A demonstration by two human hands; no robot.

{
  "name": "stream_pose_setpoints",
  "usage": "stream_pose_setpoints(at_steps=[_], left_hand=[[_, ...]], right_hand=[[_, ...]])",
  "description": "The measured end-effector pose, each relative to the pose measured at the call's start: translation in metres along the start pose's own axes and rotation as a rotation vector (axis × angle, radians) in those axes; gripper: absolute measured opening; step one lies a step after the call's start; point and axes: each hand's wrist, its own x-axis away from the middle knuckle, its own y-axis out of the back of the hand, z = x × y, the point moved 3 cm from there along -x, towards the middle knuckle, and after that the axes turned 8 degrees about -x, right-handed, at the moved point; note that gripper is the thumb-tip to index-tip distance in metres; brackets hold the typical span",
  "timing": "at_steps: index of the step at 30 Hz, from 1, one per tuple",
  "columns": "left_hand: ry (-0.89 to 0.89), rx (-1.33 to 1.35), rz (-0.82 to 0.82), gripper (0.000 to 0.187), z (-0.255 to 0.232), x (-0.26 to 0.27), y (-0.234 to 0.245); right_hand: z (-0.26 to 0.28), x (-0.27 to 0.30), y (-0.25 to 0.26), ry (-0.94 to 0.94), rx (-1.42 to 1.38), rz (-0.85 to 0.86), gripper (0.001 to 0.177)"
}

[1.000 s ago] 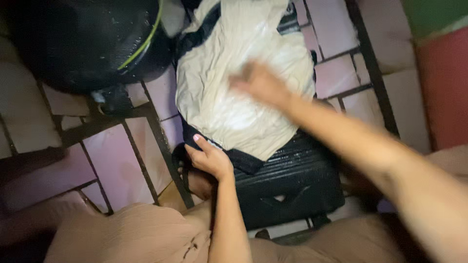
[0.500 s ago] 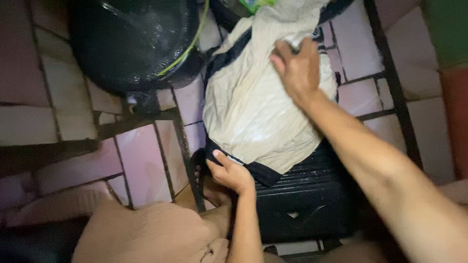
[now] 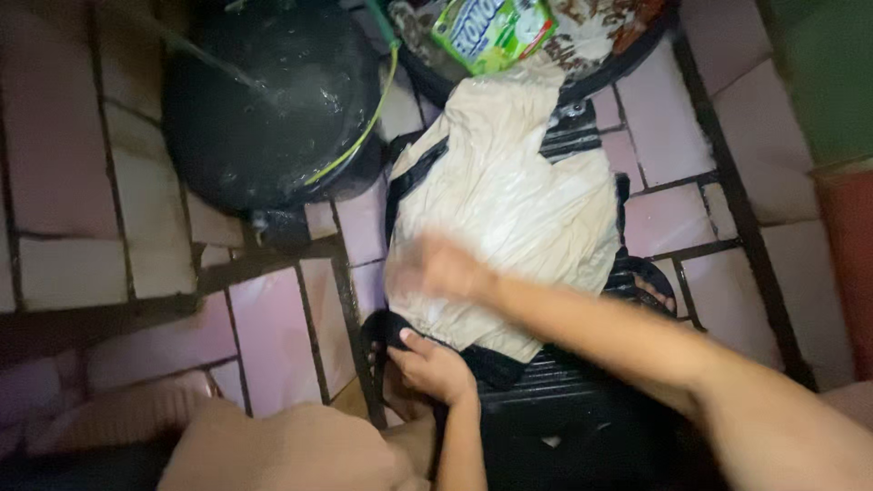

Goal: The person hand-washes a yellow shirt and a white garment by scrubbing them against a washboard with soap, then rinses each item in a bucket of water.

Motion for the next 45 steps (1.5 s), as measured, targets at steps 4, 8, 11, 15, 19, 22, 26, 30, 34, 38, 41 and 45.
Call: stream_pose_setpoints(at_steps=[4,8,11,15,19,22,26,30,34,38,41,45], left_hand=[[-0.08,0.006,-0.069,0.059,0.005,-0.004,-0.003],[-0.043,-0.023,-0.032,0.058,0.014,-0.002,-0.005],[-0.038,-0.066,-0.071,0.059,0.012,-0.002,-0.005],[-0.026,-0.041,-0.052,0.059,0.015,-0.005,-0.009],[-0.018,-0.039,-0.057,0.059,0.016,0.001,-0.007],[-0.044,-0.014,-0.109,0.058,0.008,0.001,-0.005],[-0.027,-0.082,-0.065,0.054,0.011,-0.001,-0.01],[-0.043,-0.034,-0.086,0.055,0.005,-0.001,0.002],[0.045,0.13,-0.059,0.054,-0.033,0.002,0.003],[-0.01,0.398,0.109,0.05,-0.078,0.003,0.012],[0.282,1.001,0.498,0.043,-0.139,0.009,0.024],[0.122,1.327,1.018,0.043,-0.233,0.029,0.079]], right_hand=[[-0.008,0.023,-0.006,-0.108,-0.355,-0.029,0.054],[-0.05,0.003,0.112,-0.313,0.111,-0.206,0.052],[0.031,0.062,0.087,-0.464,-0.179,0.114,0.054],[0.028,0.089,0.111,-0.76,-0.356,0.31,0.069],[-0.024,0.039,0.173,-0.564,0.153,0.053,0.048],[-0.011,0.049,0.146,-1.002,-0.297,0.081,0.055],[0.0,0.059,0.119,-0.848,-0.318,0.18,0.058],[-0.029,0.033,0.175,-0.097,0.464,-0.094,0.042],[-0.048,-0.018,0.217,-0.66,-0.059,0.184,0.048],[-0.011,-0.05,0.29,-0.665,0.334,0.025,0.064],[0.003,-0.055,0.308,-0.488,0.646,0.216,0.08],[0.012,-0.01,0.238,-0.507,0.211,0.569,0.116]])
